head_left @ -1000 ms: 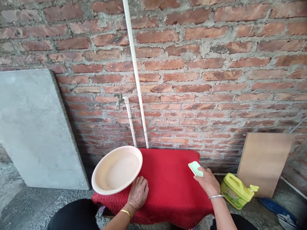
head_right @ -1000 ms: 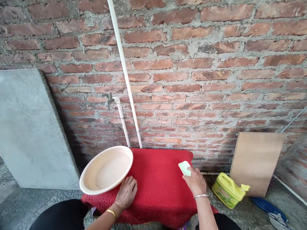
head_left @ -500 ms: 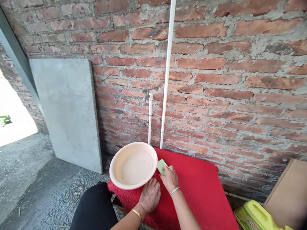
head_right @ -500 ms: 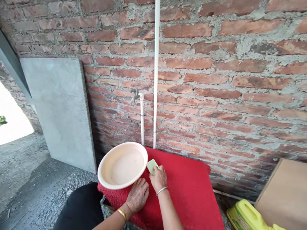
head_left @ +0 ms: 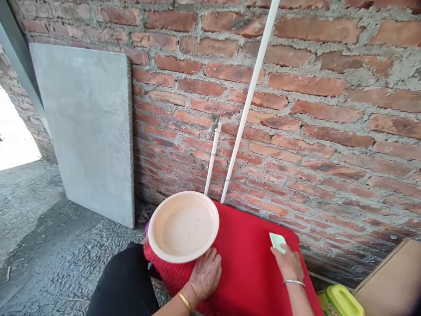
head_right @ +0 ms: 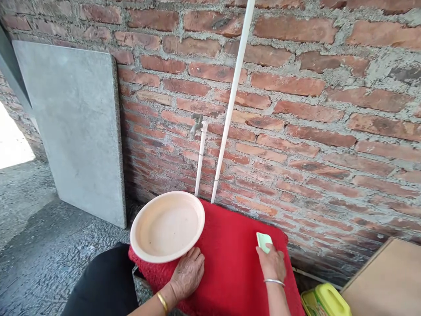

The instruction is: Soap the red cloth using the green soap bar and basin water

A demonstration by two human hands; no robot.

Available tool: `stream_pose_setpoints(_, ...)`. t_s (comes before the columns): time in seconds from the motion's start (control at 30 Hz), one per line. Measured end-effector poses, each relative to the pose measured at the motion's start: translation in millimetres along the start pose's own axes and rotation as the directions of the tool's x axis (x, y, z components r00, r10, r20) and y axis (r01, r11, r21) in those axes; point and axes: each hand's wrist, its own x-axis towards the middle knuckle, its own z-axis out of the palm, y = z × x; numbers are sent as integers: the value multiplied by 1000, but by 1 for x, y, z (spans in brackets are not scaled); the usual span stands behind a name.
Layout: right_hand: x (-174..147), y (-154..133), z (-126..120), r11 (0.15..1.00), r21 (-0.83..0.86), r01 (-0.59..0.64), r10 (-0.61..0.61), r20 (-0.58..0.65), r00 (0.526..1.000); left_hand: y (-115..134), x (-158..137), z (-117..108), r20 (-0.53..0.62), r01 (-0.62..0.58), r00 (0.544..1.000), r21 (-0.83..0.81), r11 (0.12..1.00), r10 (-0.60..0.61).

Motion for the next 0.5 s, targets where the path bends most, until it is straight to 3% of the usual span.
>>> stream_pose_setpoints(0.1,-9,-57,32,988,69,136,-138,18,990,0,0,-2,3,5,1000,-11,1000,-5)
stream_pose_setpoints(0.2,-21,-122,68,946,125,298,-305,40,951,0,-1,0,-15,-4,1000,-15,1000,4)
stream_pose_setpoints(0.3,-24,-156,85,898,145,416,-428,65,902,0,-2,2,-27,-8,1000,-12,1000,7)
stream_pose_setpoints(0.4,-10,-138,75,904,123,409,-420,77,904,1,-2,1,-12,-10,1000,-8,1000,10)
stream_pose_setpoints(0.5,14,-81,42,958,62,281,-285,53,957,3,-2,-3,43,-8,999,3,1000,8)
